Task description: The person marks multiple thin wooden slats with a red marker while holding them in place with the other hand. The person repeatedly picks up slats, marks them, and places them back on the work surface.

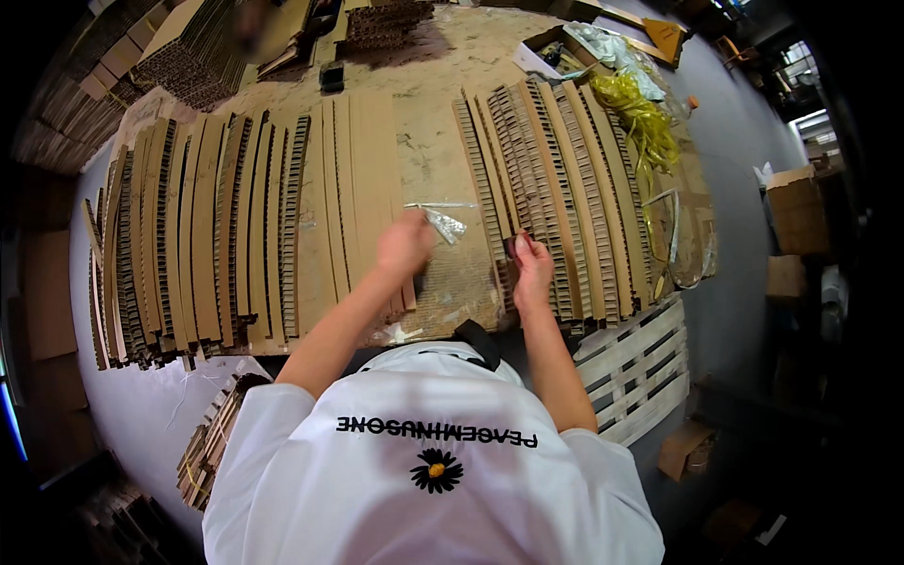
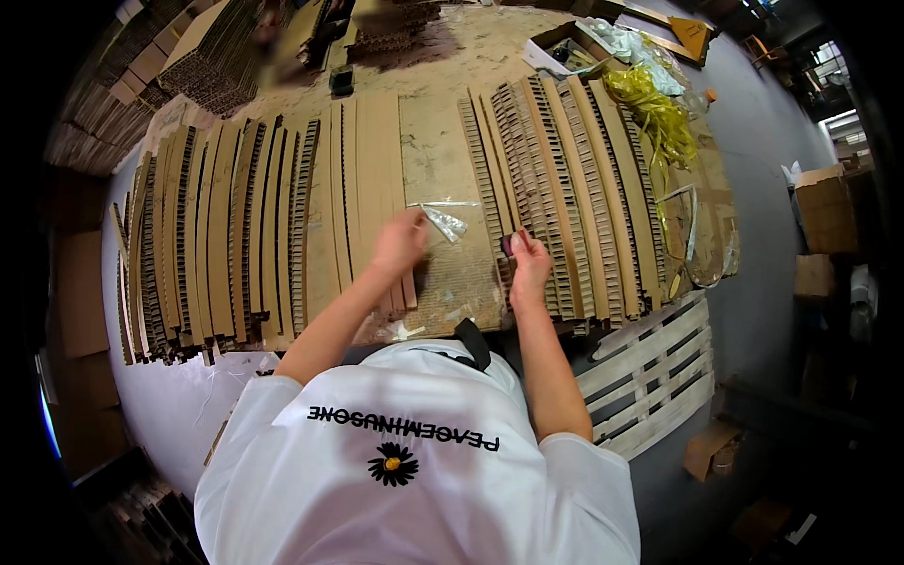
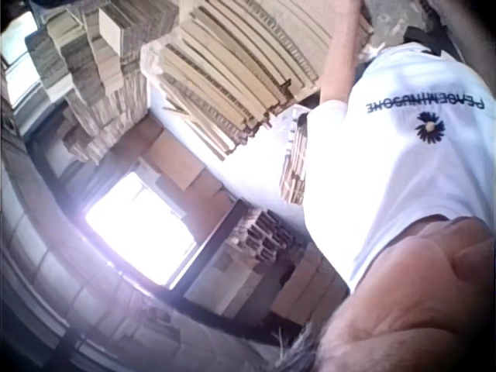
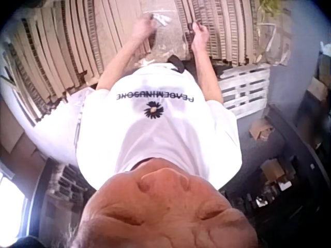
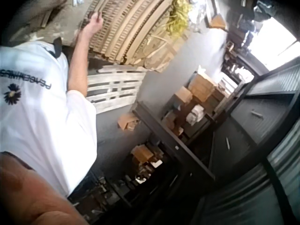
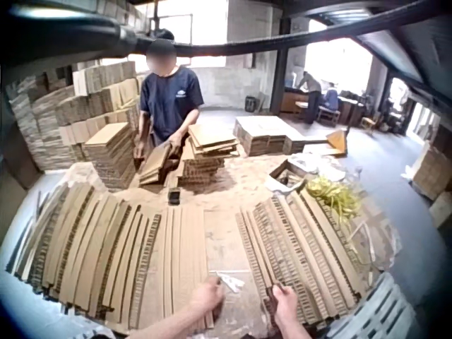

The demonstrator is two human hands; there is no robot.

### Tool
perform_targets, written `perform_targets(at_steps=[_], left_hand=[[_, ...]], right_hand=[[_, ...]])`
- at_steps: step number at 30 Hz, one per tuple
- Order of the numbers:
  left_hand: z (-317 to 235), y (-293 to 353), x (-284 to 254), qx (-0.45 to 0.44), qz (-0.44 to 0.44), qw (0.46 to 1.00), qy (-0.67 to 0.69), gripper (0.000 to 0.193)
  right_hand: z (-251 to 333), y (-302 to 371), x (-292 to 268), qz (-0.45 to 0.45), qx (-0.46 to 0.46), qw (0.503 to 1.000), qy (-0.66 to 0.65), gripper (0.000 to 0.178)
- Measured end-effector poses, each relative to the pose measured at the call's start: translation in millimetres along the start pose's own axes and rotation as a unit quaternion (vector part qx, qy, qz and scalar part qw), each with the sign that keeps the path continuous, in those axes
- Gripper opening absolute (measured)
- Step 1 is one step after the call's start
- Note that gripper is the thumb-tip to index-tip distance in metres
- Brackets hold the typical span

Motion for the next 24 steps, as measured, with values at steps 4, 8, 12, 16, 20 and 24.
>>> perform_targets(at_steps=[4, 8, 12, 16, 20, 24], left_hand=[[-52, 10, 105, -0.066, 0.146, 0.987, -0.025, 0.045], [-56, 13, 134, -0.122, 0.037, 0.991, -0.036, 0.049], [-40, 7, 145, -0.196, 0.045, 0.978, 0.060, 0.044], [-32, -2, 144, -0.184, 0.032, 0.980, 0.072, 0.038], [-40, -12, 128, -0.137, 0.033, 0.989, 0.033, 0.046], [-73, -12, 79, -0.122, 0.092, 0.988, -0.026, 0.054]], right_hand=[[-1, -7, 5, 0.038, 0.000, 0.999, -0.009, 0.021], [8, -2, 3, 0.065, 0.043, 0.997, -0.023, 0.023], [20, 1, -4, 0.081, 0.085, 0.990, -0.083, 0.025], [22, 8, 5, 0.094, 0.111, 0.985, -0.097, 0.029], [23, 11, 15, 0.089, 0.097, 0.987, -0.096, 0.035], [27, 6, -17, 0.061, 0.082, 0.990, -0.092, 0.037]])
Point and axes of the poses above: each hand's wrist, its own y-axis away from the middle knuckle, its own x-axis out of the palm, z = x × y, the point moved 9 cm from there along -y, towards the middle knuckle, and after that the axes turned 8 degrees about -z, right-handed, at the moved point
